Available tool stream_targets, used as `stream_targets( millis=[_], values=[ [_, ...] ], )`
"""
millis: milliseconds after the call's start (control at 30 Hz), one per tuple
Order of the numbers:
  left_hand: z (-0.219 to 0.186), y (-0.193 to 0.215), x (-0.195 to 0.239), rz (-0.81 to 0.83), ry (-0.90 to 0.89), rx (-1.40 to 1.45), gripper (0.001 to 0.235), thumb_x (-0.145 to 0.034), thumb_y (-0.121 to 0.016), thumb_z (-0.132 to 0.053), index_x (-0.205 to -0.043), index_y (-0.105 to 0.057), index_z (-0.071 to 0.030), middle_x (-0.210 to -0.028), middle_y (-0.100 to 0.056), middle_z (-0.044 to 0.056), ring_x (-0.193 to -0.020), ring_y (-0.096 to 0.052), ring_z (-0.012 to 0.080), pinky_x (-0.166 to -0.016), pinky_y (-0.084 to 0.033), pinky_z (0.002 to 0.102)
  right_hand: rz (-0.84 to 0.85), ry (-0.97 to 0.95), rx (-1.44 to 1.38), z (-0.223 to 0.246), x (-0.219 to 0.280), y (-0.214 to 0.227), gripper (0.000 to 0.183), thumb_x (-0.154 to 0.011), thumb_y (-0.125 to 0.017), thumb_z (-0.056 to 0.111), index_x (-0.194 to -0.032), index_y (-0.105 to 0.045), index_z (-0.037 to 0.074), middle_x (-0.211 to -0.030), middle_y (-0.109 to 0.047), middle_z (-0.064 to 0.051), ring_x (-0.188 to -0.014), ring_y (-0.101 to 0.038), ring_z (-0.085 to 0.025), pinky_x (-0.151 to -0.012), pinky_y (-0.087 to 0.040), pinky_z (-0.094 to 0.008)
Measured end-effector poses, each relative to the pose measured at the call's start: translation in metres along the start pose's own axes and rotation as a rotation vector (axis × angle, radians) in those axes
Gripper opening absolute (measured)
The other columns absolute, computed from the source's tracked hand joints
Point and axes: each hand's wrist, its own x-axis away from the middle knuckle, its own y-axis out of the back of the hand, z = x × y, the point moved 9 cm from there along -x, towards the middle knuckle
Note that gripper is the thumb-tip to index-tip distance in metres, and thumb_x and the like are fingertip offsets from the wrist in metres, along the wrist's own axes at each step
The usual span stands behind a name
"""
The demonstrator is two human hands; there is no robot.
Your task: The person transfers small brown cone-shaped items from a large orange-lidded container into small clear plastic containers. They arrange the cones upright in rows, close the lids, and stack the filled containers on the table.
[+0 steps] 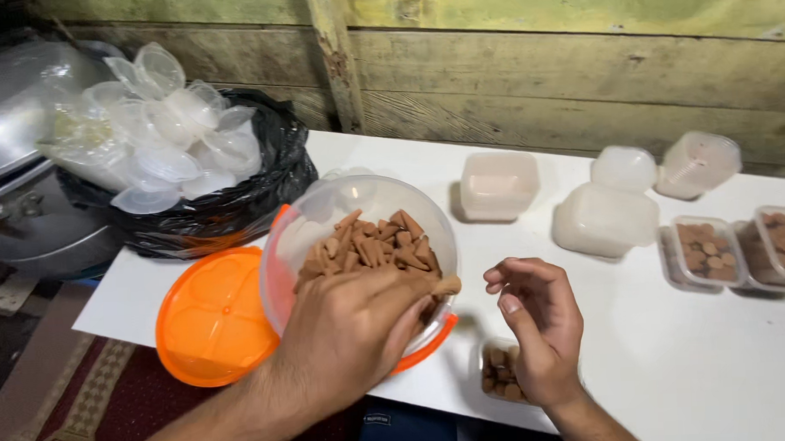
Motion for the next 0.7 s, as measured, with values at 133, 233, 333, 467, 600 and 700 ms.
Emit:
stream_targets(
  millis=[133, 233, 333, 467, 600, 700],
  values=[
    [-0.048, -0.034, 0.008, -0.052, -0.125, 0.030, 0.017, -0.096, -0.066, -0.001, -0.110, -0.073, -0.008, -0.066, -0.042, 0.003, -0.051, -0.047, 0.0222, -0.045, -0.039, 0.038, 0.013, -0.280, -0.082, -0.009, 0.029, 0.047, 0.037, -0.095, -0.059, 0.016, -0.124, -0.063, -0.005, -0.105, -0.075, -0.021, -0.088, -0.067, -0.024, -0.071, -0.052, -0.031],
    [-0.074, -0.060, 0.016, -0.105, -0.215, -0.010, 0.017, -0.099, -0.068, -0.002, -0.113, -0.075, -0.007, -0.066, -0.039, -0.002, -0.049, -0.042, 0.0140, -0.041, -0.035, 0.031, 0.049, -0.480, -0.230, -0.021, 0.058, 0.070, 0.042, -0.094, -0.061, 0.016, -0.127, -0.066, -0.010, -0.101, -0.081, -0.023, -0.093, -0.077, -0.028, -0.087, -0.059, -0.036],
    [-0.085, -0.090, 0.022, -0.057, -0.241, 0.015, 0.040, -0.096, -0.054, 0.007, -0.126, -0.074, -0.009, -0.068, -0.036, -0.002, -0.049, -0.039, 0.0137, -0.044, -0.036, 0.030, 0.078, -0.397, -0.270, -0.016, 0.068, 0.085, 0.028, -0.096, -0.062, 0.007, -0.118, -0.068, -0.010, -0.089, -0.076, -0.023, -0.082, -0.070, -0.026, -0.068, -0.054, -0.037],
    [-0.077, -0.120, 0.033, -0.104, -0.186, 0.184, 0.030, -0.096, -0.061, 0.005, -0.119, -0.075, -0.008, -0.068, -0.036, -0.001, -0.051, -0.040, 0.0165, -0.044, -0.041, 0.031, -0.021, -0.412, -0.097, -0.031, 0.073, 0.110, 0.022, -0.090, -0.070, 0.002, -0.110, -0.072, -0.007, -0.092, -0.075, -0.016, -0.074, -0.066, -0.019, -0.069, -0.057, -0.030],
    [-0.057, -0.141, 0.040, -0.128, -0.100, 0.363, 0.010, -0.096, -0.070, 0.002, -0.102, -0.071, -0.006, -0.067, -0.045, 0.003, -0.054, -0.046, 0.0214, -0.050, -0.045, 0.034, -0.072, -0.477, 0.059, -0.042, 0.073, 0.118, 0.020, -0.084, -0.076, 0.000, -0.103, -0.076, -0.005, -0.100, -0.078, -0.015, -0.090, -0.072, -0.019, -0.079, -0.061, -0.028],
    [-0.030, -0.170, 0.063, -0.115, 0.053, 0.487, 0.040, -0.093, -0.081, -0.006, -0.129, -0.066, -0.002, -0.079, -0.069, 0.003, -0.058, -0.057, 0.0121, -0.057, -0.052, 0.025, -0.033, -0.350, 0.146, -0.031, 0.064, 0.109, 0.019, -0.085, -0.076, -0.003, -0.104, -0.074, -0.003, -0.099, -0.076, -0.014, -0.092, -0.073, -0.019, -0.082, -0.060, -0.026]
  ],
)
